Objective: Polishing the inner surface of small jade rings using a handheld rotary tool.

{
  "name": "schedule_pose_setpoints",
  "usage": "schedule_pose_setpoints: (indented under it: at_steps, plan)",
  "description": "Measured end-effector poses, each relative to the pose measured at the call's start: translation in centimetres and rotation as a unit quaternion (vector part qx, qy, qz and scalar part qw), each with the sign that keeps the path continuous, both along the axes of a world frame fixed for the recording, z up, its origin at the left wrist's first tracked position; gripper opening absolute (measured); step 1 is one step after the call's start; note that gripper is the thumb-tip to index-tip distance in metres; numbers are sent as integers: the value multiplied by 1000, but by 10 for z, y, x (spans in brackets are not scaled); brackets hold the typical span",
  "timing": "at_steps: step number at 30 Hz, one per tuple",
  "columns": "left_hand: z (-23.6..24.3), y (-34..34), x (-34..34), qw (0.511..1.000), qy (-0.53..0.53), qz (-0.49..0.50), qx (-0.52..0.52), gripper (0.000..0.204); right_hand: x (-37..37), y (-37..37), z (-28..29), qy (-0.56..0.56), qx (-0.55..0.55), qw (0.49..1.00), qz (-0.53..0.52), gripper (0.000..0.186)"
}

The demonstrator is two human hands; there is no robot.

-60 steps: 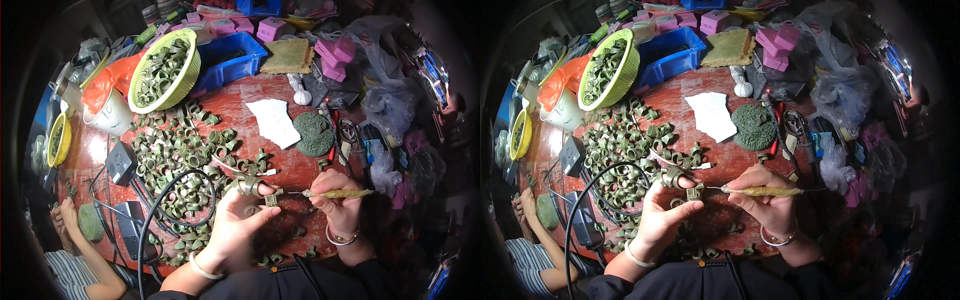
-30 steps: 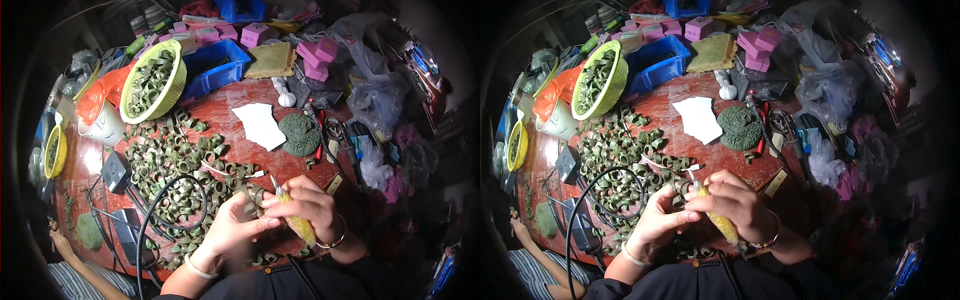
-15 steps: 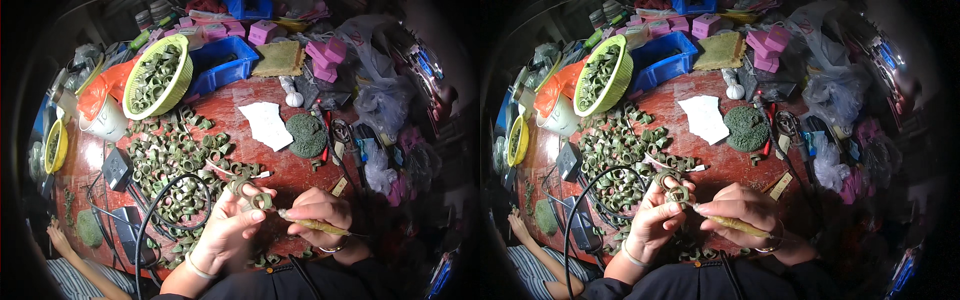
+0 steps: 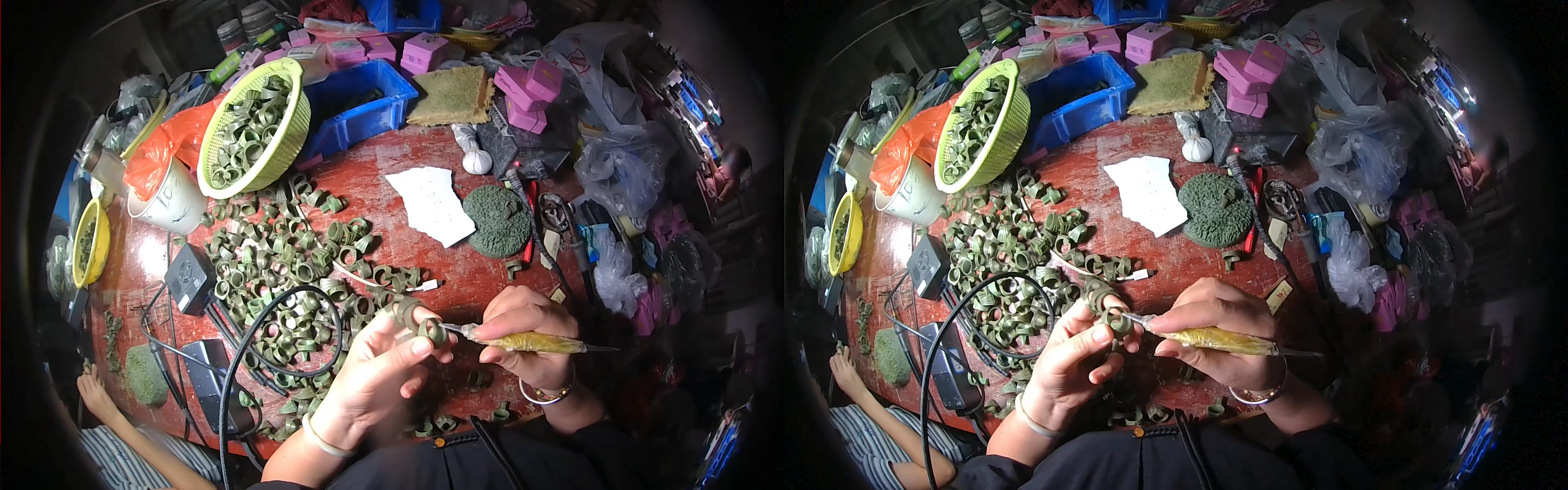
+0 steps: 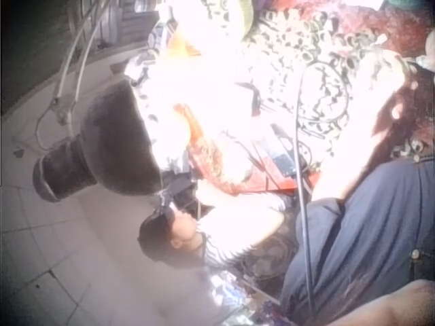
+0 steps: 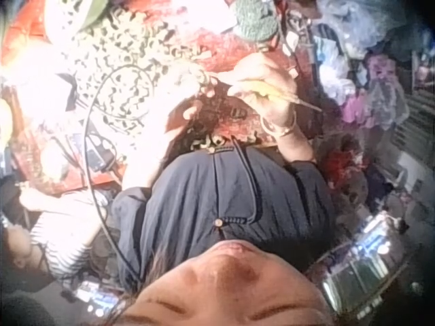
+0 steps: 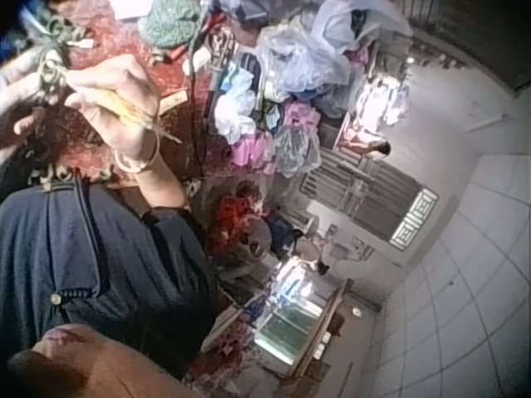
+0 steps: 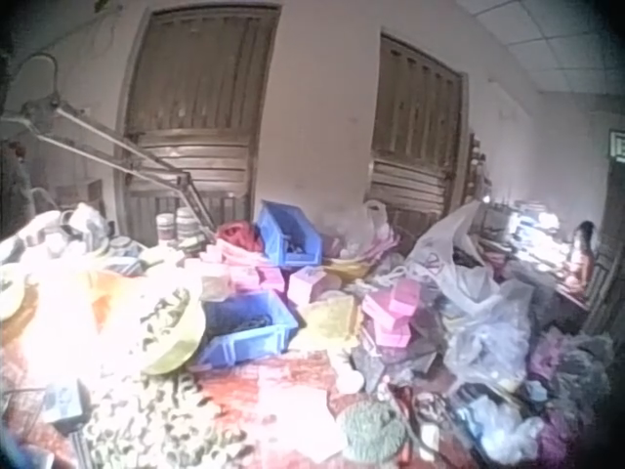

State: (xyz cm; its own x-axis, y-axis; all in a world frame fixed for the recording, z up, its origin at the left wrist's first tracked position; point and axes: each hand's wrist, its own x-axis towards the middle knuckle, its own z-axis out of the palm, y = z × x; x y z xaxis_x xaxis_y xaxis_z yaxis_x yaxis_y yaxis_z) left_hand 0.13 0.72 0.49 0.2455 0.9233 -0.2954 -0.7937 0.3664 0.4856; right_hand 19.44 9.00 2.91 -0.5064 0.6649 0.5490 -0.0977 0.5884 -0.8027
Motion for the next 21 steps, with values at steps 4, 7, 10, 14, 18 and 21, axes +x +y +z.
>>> schedule_pose_setpoints:
  at_steps: [4, 7, 10, 14, 18, 21]
  plan:
    - [6, 1, 1, 999, 23, -29, 7, 25, 2, 0, -2, -15, -33, 999, 16, 20]
    - [2, 0, 0, 999, 35, -26, 12, 25, 7, -3, -1, -10, -116, 993, 26, 19]
    - [4, 1, 0, 999, 35, -17, 16, 26, 6, -6, -8, 50, -231, 970, 48, 16]
    - [7, 1, 1, 999, 36, -8, 9, 30, 9, -5, -10, 46, -280, 958, 39, 16]
    - [6, 0, 4, 999, 39, 5, 14, 33, 11, -5, -15, 111, -356, 927, 51, 20]
    - [6, 1, 6, 988, 149, 17, 36, 35, 10, -6, -13, 146, -363, 920, 1, 19]
